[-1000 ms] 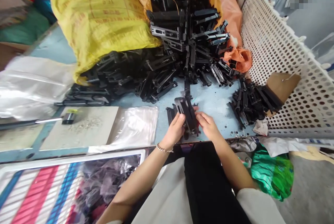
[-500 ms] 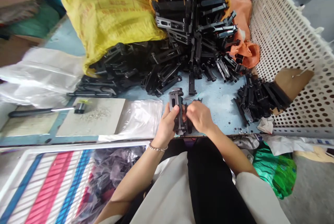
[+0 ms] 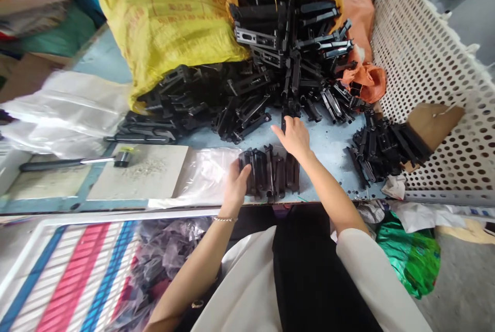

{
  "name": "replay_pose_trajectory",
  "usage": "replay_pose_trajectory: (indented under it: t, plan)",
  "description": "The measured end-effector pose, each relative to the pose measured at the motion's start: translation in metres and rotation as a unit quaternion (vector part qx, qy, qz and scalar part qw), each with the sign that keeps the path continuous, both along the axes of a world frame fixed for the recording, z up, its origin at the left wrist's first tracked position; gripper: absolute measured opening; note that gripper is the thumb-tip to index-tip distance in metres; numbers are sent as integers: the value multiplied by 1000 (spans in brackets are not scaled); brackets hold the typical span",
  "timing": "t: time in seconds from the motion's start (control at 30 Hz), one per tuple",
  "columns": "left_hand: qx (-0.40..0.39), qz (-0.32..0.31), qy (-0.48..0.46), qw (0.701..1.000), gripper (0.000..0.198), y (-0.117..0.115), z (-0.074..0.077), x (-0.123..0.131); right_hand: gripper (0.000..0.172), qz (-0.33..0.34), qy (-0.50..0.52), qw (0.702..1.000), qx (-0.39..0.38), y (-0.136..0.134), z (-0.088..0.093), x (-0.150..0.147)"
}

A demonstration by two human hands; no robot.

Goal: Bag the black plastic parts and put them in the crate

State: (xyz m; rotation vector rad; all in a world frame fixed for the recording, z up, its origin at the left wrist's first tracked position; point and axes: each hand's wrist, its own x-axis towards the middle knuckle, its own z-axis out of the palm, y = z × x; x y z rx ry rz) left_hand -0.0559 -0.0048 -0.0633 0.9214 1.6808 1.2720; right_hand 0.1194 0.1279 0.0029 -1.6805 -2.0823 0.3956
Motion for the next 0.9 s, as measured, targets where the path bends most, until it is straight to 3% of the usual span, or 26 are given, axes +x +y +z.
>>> replay_pose_trajectory:
  t: [0.07,0.13,0.2,0.27,0.33,0.4,0.5,0.6,0.67,0.73,0.8,0.9]
  plan:
    - [15,-21,87,996,45,0,-10,5,46,-15,-35,998,-57,27,-2,-2]
    - [32,-51,167,984,45,1,-12,9,44,-28,-8,994,-105,38,-1,3]
    - [35,-68,236,969,45,2,-6,12,42,-33,61,988,-135,31,6,15]
    - [39,-66,259,963,48,2,8,16,43,-14,130,981,-142,4,15,28]
    - [66,-69,182,979,56,3,27,23,45,27,164,982,-93,-40,26,34]
    - [94,-96,6,991,64,4,47,34,45,88,152,985,1,-85,36,34]
    - [52,-127,-239,961,63,4,72,50,26,214,150,962,82,-127,46,30]
    - [7,-145,-321,936,59,-3,86,59,15,175,141,959,172,-120,46,33]
    - [19,-159,-315,935,59,-10,89,60,16,157,86,956,231,-101,39,36]
    - [43,-163,-273,947,60,-17,90,60,23,184,34,944,271,-82,28,37]
    - [56,-163,-222,960,64,-23,89,59,31,210,22,934,287,-71,18,34]
    - [48,-175,-190,965,70,-25,88,55,35,234,65,936,253,-67,11,31]
